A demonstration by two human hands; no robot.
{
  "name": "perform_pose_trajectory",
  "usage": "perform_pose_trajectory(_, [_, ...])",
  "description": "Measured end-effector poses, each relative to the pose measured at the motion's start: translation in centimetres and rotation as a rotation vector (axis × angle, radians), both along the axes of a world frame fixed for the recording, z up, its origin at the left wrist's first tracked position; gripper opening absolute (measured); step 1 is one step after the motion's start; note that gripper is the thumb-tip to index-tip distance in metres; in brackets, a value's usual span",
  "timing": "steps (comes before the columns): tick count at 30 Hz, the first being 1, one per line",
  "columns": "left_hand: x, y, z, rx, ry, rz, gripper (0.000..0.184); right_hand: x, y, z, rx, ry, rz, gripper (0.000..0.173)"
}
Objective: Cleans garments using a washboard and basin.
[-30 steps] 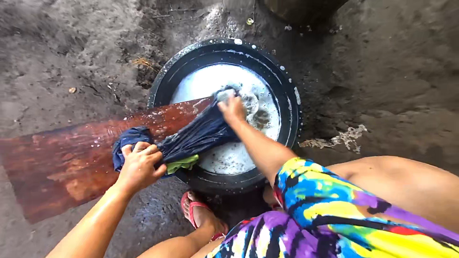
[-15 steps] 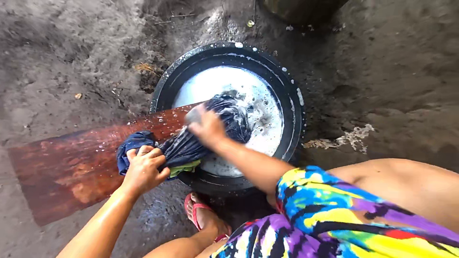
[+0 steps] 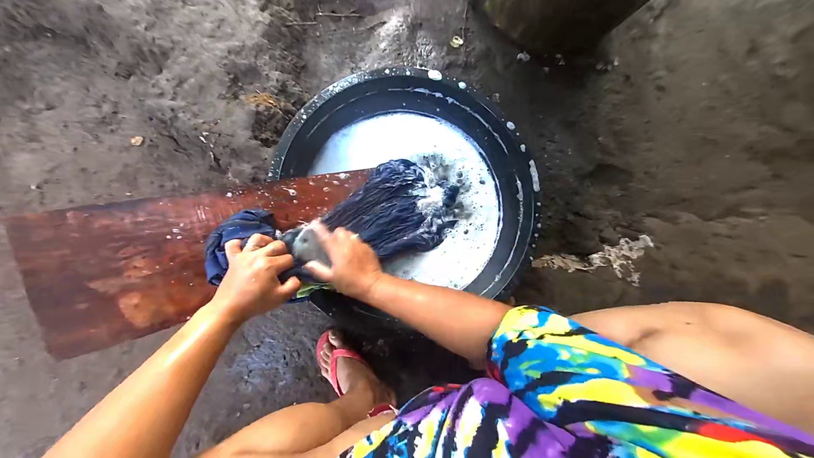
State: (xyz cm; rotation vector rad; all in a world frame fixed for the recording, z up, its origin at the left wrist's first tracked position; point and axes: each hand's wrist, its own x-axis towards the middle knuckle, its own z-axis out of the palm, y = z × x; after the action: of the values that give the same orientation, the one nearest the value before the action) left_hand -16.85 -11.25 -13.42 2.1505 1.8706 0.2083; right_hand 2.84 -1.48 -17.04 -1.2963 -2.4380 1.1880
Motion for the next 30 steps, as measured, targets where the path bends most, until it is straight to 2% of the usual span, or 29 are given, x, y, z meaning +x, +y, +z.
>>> perform_pose_trajectory(1, [-0.1,-0.3,0.0,0.023,-0.008,0.0,0.027,-0.2,-0.3,0.6,-0.022,0.015,0.072,0.075])
perform_pose_trajectory(3, [-0.3,-0.5,-0.1,0.05,-0.01,0.002,0.028,2.3,3.8,-1.1,-0.035,-0.013,0.0,0.072])
perform_pose_trajectory(5, [-0.1,-0.7,-0.2,0.044,-0.014,0.004,0.028,6.9,9.8,-4.5,-0.032,-0.143,-0.22,0.074])
perform_pose_trajectory(7, [0.0,-0.3,0.1,0.017,-0.005,-0.006,0.026,9.3,13.5,-6.1,-0.048,-0.228,-0.455,0.076])
perform_pose_trajectory(8, [0.0,0.1,0.3,0.005,0.004,-0.01,0.025,8.7,13.4,-5.7,-0.046,-0.229,-0.495,0.077])
perform_pose_trajectory(9, [0.0,0.4,0.4,0.0,0.011,-0.012,0.025,7.0,11.8,-4.4,-0.026,-0.2,-0.451,0.077])
perform_pose_trajectory(12, [0.2,0.3,-0.1,0.006,0.005,-0.011,0.025,0.2,1.9,0.0,-0.035,-0.034,-0.076,0.079])
perform_pose_trajectory(14, [-0.1,-0.2,0.0,0.037,-0.007,-0.021,0.027,-0.8,0.8,1.2,-0.057,0.002,0.091,0.075])
perform_pose_trajectory(16, [-0.2,-0.5,-0.2,0.046,-0.001,-0.015,0.029,2.3,5.2,-1.4,-0.01,-0.032,-0.025,0.072])
perform_pose_trajectory(19, [0.3,-0.6,-0.1,0.025,0.012,-0.003,0.025,9.3,13.3,-6.4,-0.009,-0.197,-0.402,0.073])
perform_pose_trajectory(21, [0.4,0.0,0.4,-0.006,0.034,-0.002,0.023,9.5,14.3,-6.5,-0.025,-0.229,-0.539,0.077])
perform_pose_trajectory(23, [0.4,0.5,0.3,-0.021,0.05,-0.009,0.022,5.4,9.6,-4.0,-0.004,-0.132,-0.409,0.08])
perform_pose_trajectory(25, [0.4,0.4,0.1,-0.015,0.049,-0.015,0.023,1.1,2.5,-1.3,-0.026,-0.009,-0.185,0.079])
perform_pose_trajectory(26, [0.3,0.2,0.0,0.001,0.043,-0.019,0.023,0.4,0.8,-0.4,-0.049,0.01,-0.078,0.079])
perform_pose_trajectory(28, [0.1,-0.1,0.0,0.001,0.052,-0.026,0.024,2.6,1.7,-1.2,-0.044,-0.021,-0.028,0.076])
perform_pose_trajectory(30, [0.1,0.0,0.1,-0.01,0.051,-0.015,0.021,7.5,5.9,-4.2,-0.029,-0.128,-0.194,0.076])
